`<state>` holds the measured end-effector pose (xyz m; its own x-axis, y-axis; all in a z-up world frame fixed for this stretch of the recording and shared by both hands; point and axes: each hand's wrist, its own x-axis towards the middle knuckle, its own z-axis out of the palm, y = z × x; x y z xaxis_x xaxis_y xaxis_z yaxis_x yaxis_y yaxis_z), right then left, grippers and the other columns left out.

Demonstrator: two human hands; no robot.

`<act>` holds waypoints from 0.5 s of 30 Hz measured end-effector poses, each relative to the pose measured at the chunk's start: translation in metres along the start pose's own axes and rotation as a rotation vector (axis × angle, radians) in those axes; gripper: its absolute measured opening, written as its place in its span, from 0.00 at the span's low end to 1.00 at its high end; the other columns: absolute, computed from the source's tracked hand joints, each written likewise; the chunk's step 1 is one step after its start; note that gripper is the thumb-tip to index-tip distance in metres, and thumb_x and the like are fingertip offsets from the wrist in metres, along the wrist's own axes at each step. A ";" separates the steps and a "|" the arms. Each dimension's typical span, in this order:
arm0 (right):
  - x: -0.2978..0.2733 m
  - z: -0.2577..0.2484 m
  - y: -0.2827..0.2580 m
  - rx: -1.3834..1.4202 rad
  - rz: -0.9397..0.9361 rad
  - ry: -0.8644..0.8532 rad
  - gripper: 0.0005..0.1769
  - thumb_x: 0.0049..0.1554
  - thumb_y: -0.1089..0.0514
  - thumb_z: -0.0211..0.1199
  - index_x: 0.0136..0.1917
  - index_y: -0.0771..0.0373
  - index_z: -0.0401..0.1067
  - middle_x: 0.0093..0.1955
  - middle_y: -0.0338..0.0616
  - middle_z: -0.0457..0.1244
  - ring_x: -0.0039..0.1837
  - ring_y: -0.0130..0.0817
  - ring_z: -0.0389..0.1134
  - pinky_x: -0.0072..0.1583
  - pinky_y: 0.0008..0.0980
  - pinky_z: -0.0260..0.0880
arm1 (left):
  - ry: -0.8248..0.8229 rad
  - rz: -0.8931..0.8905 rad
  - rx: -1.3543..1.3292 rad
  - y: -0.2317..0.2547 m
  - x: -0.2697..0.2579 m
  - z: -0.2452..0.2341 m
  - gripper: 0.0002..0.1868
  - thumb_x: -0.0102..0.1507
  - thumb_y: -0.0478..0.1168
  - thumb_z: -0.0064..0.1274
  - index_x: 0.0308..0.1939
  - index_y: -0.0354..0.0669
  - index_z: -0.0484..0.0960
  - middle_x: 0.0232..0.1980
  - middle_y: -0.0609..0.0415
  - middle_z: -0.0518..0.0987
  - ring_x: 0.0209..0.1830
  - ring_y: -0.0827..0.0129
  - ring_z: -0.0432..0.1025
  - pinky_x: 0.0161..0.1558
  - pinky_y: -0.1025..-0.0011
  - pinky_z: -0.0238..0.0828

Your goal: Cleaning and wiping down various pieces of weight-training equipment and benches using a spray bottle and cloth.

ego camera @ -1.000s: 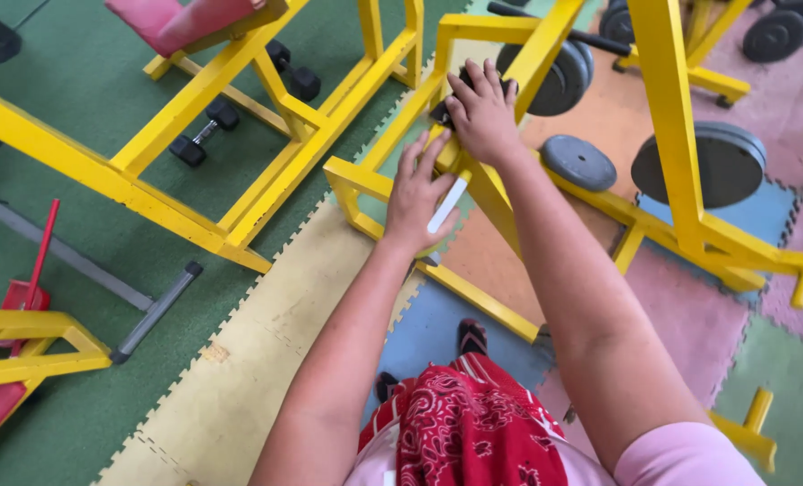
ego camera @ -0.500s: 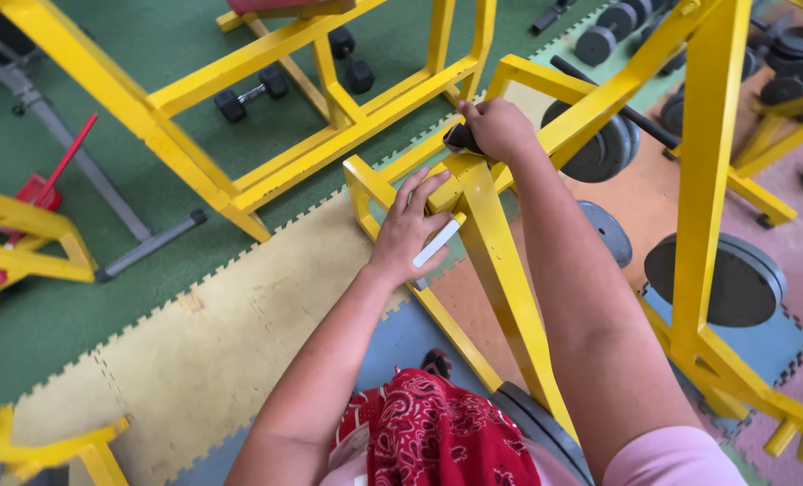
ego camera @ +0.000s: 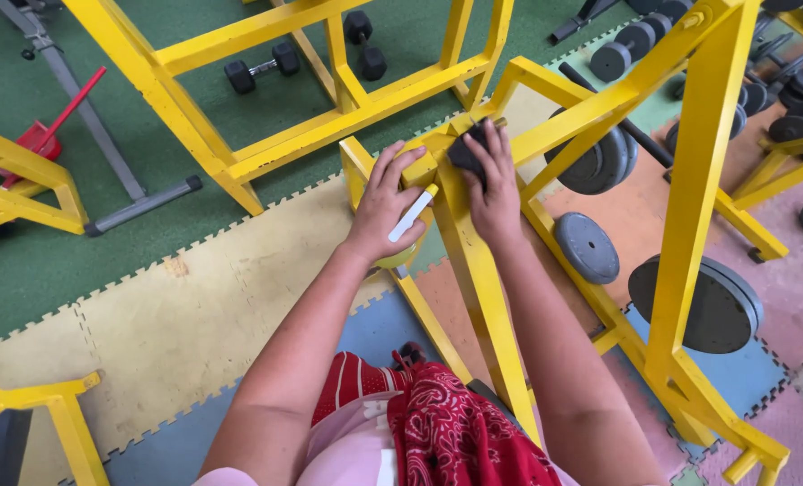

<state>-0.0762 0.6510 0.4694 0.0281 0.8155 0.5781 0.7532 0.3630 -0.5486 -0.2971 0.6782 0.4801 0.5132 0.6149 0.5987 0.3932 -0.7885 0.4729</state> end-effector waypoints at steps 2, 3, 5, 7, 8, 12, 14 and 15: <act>-0.017 -0.003 -0.012 0.031 0.034 -0.048 0.29 0.62 0.68 0.59 0.76 0.57 0.64 0.84 0.55 0.48 0.84 0.59 0.48 0.79 0.48 0.51 | -0.029 -0.018 -0.006 -0.001 0.000 -0.001 0.13 0.51 0.39 0.58 0.38 0.44 0.86 0.77 0.50 0.63 0.82 0.47 0.48 0.79 0.55 0.51; -0.030 -0.004 -0.008 0.026 0.039 -0.042 0.29 0.62 0.68 0.59 0.76 0.57 0.64 0.84 0.55 0.48 0.84 0.59 0.48 0.79 0.48 0.51 | -0.033 -0.012 -0.010 -0.001 -0.001 -0.002 0.13 0.51 0.39 0.58 0.38 0.44 0.86 0.77 0.50 0.63 0.82 0.47 0.48 0.79 0.55 0.51; -0.057 -0.004 -0.002 0.148 0.186 -0.100 0.29 0.63 0.65 0.58 0.76 0.57 0.63 0.78 0.56 0.55 0.79 0.53 0.57 0.75 0.42 0.57 | -0.036 -0.015 -0.007 -0.003 -0.002 -0.003 0.12 0.51 0.40 0.59 0.38 0.42 0.85 0.78 0.50 0.62 0.82 0.46 0.48 0.78 0.54 0.51; -0.044 -0.020 -0.008 0.104 0.368 -0.163 0.26 0.65 0.62 0.57 0.76 0.57 0.64 0.72 0.57 0.61 0.73 0.50 0.63 0.71 0.41 0.62 | -0.034 0.000 -0.020 -0.006 0.000 -0.004 0.12 0.51 0.40 0.59 0.38 0.43 0.85 0.78 0.50 0.62 0.82 0.46 0.47 0.79 0.54 0.50; -0.042 -0.027 -0.014 0.065 0.559 -0.234 0.24 0.67 0.58 0.56 0.76 0.56 0.66 0.65 0.57 0.66 0.68 0.47 0.69 0.68 0.39 0.67 | -0.042 0.007 -0.033 -0.006 -0.003 -0.006 0.12 0.52 0.39 0.58 0.39 0.44 0.86 0.78 0.50 0.61 0.82 0.47 0.47 0.79 0.53 0.50; -0.016 -0.027 -0.047 0.023 0.696 -0.200 0.21 0.70 0.54 0.55 0.74 0.56 0.71 0.55 0.57 0.70 0.57 0.46 0.72 0.61 0.36 0.72 | -0.057 0.028 -0.077 -0.011 0.004 -0.022 0.12 0.51 0.38 0.57 0.38 0.44 0.86 0.77 0.48 0.61 0.81 0.45 0.47 0.77 0.52 0.51; 0.003 -0.019 -0.076 0.183 0.353 0.011 0.21 0.69 0.56 0.54 0.73 0.59 0.68 0.61 0.53 0.68 0.62 0.44 0.70 0.64 0.35 0.69 | -0.070 0.073 -0.170 -0.018 0.001 -0.031 0.13 0.50 0.38 0.56 0.38 0.42 0.85 0.76 0.46 0.65 0.81 0.42 0.50 0.77 0.51 0.52; 0.009 -0.003 -0.081 0.180 0.365 0.024 0.21 0.69 0.56 0.54 0.73 0.59 0.68 0.61 0.53 0.68 0.62 0.44 0.70 0.64 0.35 0.69 | -0.084 0.082 -0.177 -0.026 -0.002 -0.034 0.13 0.50 0.38 0.56 0.38 0.42 0.85 0.76 0.46 0.65 0.81 0.42 0.50 0.77 0.51 0.52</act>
<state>-0.1347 0.6276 0.5207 0.2896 0.8954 0.3383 0.5640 0.1260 -0.8161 -0.3345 0.6977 0.4889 0.6026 0.5398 0.5878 0.2111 -0.8181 0.5349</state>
